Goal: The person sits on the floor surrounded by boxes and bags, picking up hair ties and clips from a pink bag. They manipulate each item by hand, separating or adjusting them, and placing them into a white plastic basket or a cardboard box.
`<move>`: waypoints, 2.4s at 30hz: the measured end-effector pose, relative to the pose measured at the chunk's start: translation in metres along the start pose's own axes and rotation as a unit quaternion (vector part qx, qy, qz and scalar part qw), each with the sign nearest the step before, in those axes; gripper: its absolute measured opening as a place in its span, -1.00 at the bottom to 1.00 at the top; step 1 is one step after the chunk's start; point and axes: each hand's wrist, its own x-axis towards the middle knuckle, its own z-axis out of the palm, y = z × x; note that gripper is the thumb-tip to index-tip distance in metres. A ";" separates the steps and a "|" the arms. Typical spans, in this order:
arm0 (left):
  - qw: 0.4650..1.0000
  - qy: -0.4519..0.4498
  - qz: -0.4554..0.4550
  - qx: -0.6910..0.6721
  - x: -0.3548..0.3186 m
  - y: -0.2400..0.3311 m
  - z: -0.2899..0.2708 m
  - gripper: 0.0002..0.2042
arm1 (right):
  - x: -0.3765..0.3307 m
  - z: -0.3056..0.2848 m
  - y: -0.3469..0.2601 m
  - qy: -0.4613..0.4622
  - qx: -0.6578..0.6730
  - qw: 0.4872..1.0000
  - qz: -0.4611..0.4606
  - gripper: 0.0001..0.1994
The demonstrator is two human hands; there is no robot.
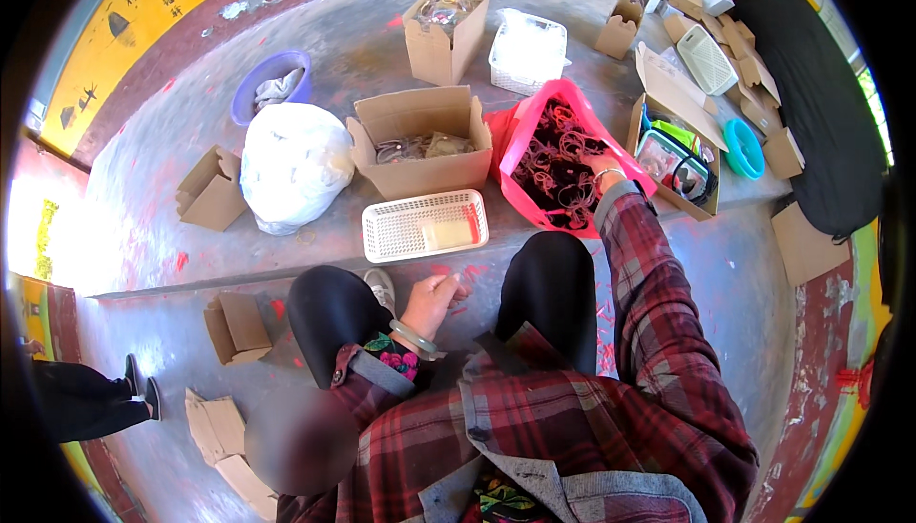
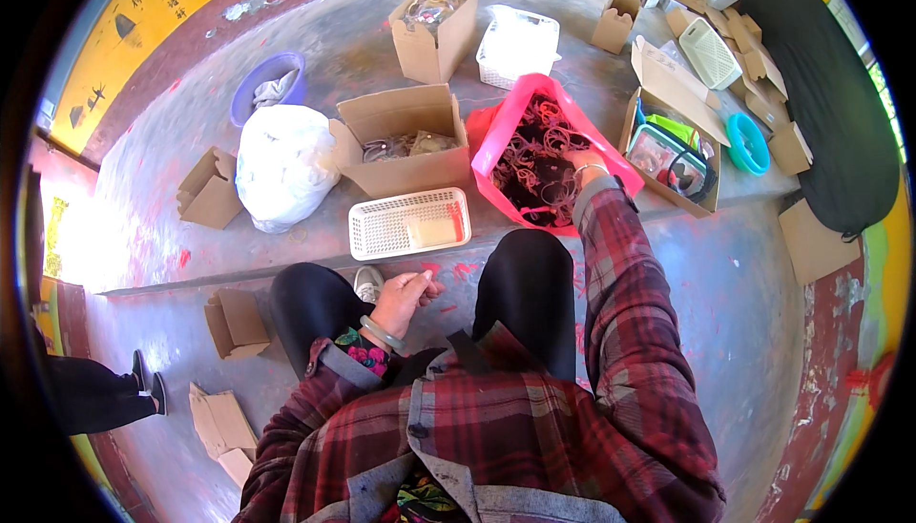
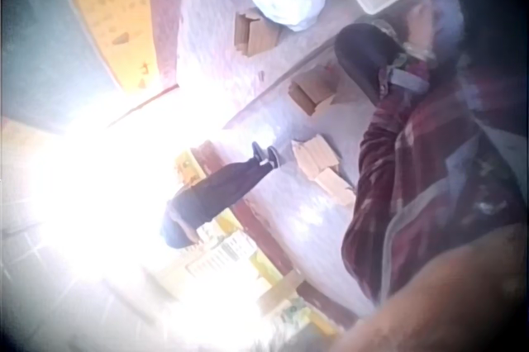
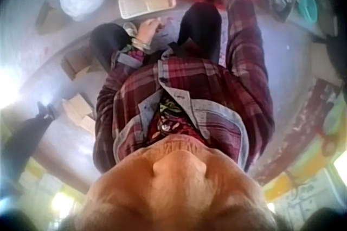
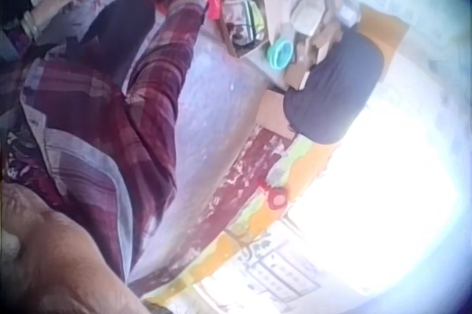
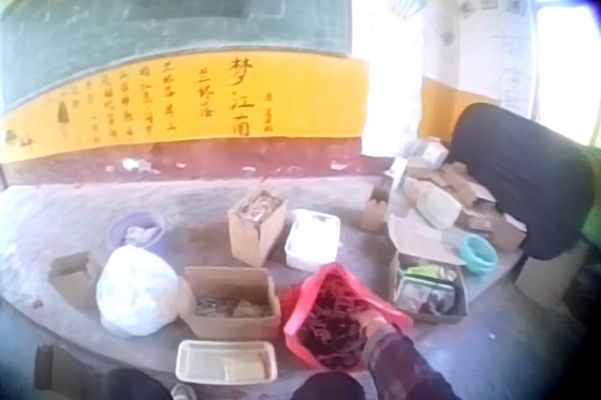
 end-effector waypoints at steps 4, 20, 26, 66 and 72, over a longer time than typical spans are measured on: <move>1.000 0.009 -0.017 -0.014 -0.001 0.002 -0.002 -0.69 | -0.008 0.013 -0.017 0.032 -0.122 0.988 -0.091 -0.60; 0.999 -0.008 -0.024 -0.021 -0.002 0.003 0.004 -0.70 | -0.067 0.080 -0.009 -0.248 -0.370 0.839 -0.313 -0.64; 1.000 0.001 -0.026 -0.015 -0.004 0.004 0.006 -0.70 | -0.074 0.048 -0.041 -0.291 -0.394 0.818 -0.302 -0.71; 0.999 -0.004 -0.048 -0.007 0.006 -0.001 0.003 -0.70 | 0.058 0.028 0.069 -0.081 -0.524 0.847 -0.032 -0.25; 0.999 0.004 -0.051 0.003 0.006 -0.002 0.001 -0.70 | 0.058 0.034 0.064 -0.124 -0.534 0.833 -0.075 -0.30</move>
